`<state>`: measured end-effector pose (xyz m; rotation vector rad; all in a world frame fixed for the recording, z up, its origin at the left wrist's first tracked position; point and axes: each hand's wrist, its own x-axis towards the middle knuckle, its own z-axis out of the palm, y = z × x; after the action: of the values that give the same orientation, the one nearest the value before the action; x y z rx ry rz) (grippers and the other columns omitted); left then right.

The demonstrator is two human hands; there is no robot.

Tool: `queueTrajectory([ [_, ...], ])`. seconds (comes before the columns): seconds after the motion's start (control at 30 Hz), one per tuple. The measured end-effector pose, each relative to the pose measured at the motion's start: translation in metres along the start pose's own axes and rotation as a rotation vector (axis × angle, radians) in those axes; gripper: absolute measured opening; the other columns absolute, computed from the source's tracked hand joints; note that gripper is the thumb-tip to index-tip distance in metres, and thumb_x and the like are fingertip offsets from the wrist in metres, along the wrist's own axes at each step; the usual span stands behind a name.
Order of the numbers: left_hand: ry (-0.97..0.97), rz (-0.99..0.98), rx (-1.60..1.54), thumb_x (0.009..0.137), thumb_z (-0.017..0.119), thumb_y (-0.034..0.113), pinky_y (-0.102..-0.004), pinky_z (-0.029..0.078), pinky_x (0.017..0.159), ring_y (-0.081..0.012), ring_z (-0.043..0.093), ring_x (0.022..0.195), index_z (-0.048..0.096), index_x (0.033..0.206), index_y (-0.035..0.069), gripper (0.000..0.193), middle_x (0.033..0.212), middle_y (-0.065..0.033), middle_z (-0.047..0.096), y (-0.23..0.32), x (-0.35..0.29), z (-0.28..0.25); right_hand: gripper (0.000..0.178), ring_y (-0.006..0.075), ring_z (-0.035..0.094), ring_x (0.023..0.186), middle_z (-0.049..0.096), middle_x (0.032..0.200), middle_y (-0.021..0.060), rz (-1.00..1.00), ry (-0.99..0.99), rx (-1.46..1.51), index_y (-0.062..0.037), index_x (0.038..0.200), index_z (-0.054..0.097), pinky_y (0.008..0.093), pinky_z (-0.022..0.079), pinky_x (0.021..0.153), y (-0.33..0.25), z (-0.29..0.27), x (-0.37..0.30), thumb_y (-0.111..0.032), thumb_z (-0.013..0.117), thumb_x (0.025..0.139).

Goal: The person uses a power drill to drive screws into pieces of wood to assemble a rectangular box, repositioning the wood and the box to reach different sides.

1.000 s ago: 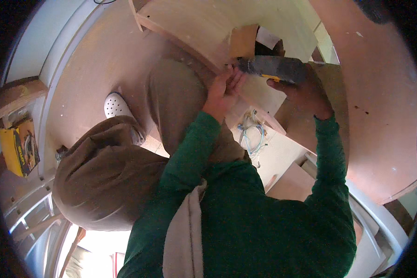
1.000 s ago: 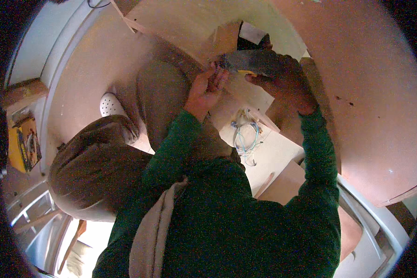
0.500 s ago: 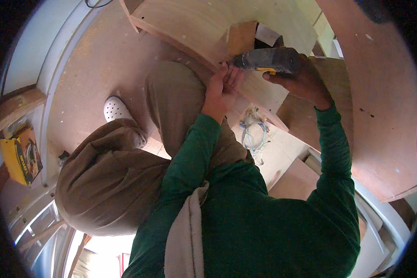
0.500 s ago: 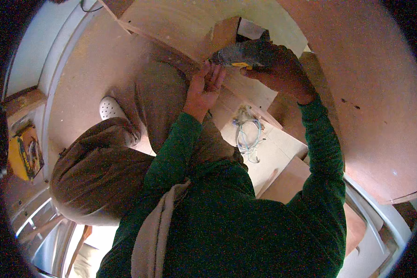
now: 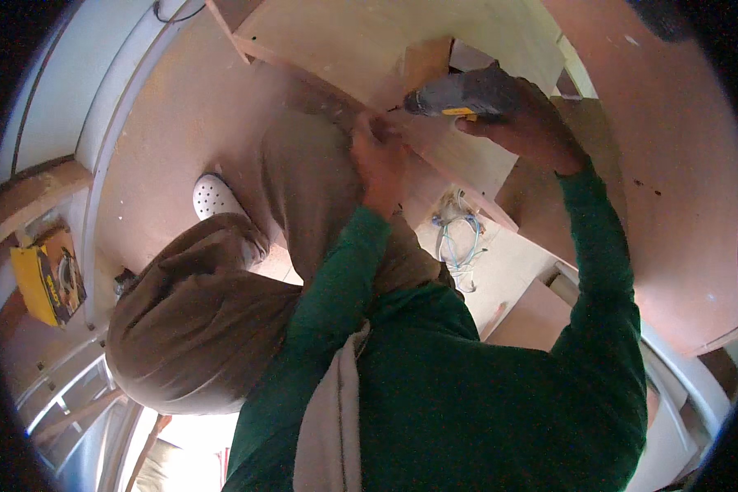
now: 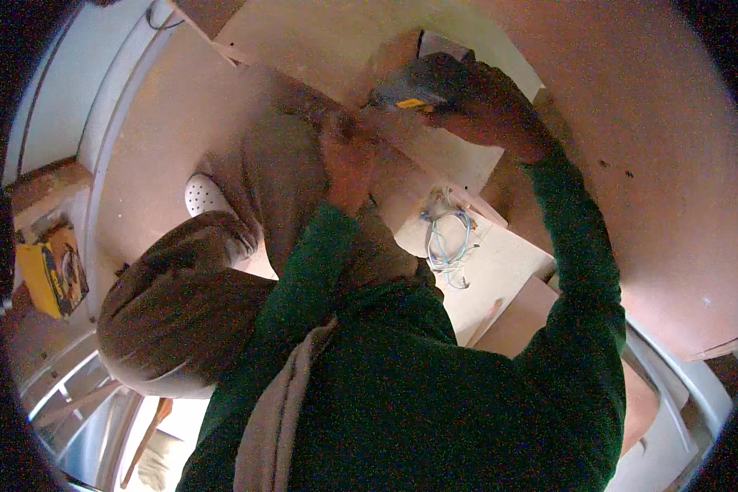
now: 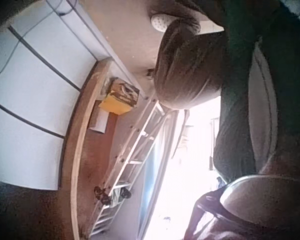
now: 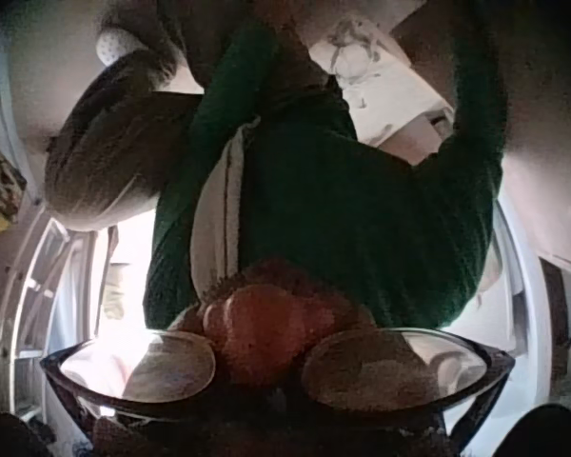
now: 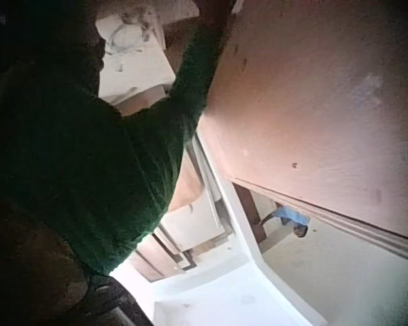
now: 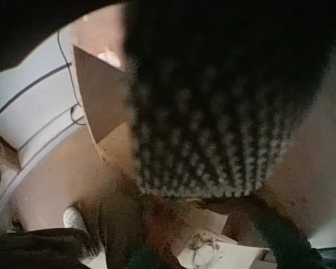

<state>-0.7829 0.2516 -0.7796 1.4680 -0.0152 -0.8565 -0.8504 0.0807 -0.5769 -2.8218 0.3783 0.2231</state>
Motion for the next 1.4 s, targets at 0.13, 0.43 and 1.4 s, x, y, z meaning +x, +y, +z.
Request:
queueTrajectory([
  [0.13, -0.186, 0.685, 0.413, 0.091, 0.071, 0.005, -0.0391, 0.059, 0.085, -0.0290, 0.074, 0.105, 0.071, 0.122, 0.002, 0.031, 0.115, -0.0134, 0.074, -0.005, 0.068, -0.054, 0.051, 0.0408, 0.067, 0.103, 0.072, 0.113, 0.0170, 0.098, -0.149, -0.068, -0.0090, 0.123, 0.069, 0.0526, 0.053, 0.092, -0.003, -0.005, 0.015, -0.036, 0.086, 0.084],
  [0.43, -0.624, 0.790, 0.720, 0.081, 0.075, 0.001, -0.0415, 0.057, 0.085, -0.0343, 0.074, 0.092, 0.079, 0.096, 0.004, 0.016, 0.096, -0.0183, 0.076, 0.040, 0.109, -0.053, 0.045, 0.0398, 0.068, 0.107, 0.074, 0.113, 0.0141, 0.002, -0.139, 0.034, -0.0134, 0.121, 0.071, 0.0509, 0.054, 0.096, 0.004, -0.006, 0.022, -0.034, 0.084, 0.084],
  [1.4, -0.736, 0.797, 0.711, 0.090, 0.070, 0.007, -0.0434, 0.056, 0.088, -0.0337, 0.074, 0.093, 0.081, 0.101, 0.010, 0.016, 0.096, -0.0135, 0.078, 0.054, 0.107, -0.054, 0.039, 0.0415, 0.071, 0.100, 0.074, 0.105, 0.0182, 0.105, -0.190, -0.064, -0.0119, 0.116, 0.073, 0.0541, 0.056, 0.092, -0.001, 0.001, 0.021, -0.033, 0.081, 0.084],
])
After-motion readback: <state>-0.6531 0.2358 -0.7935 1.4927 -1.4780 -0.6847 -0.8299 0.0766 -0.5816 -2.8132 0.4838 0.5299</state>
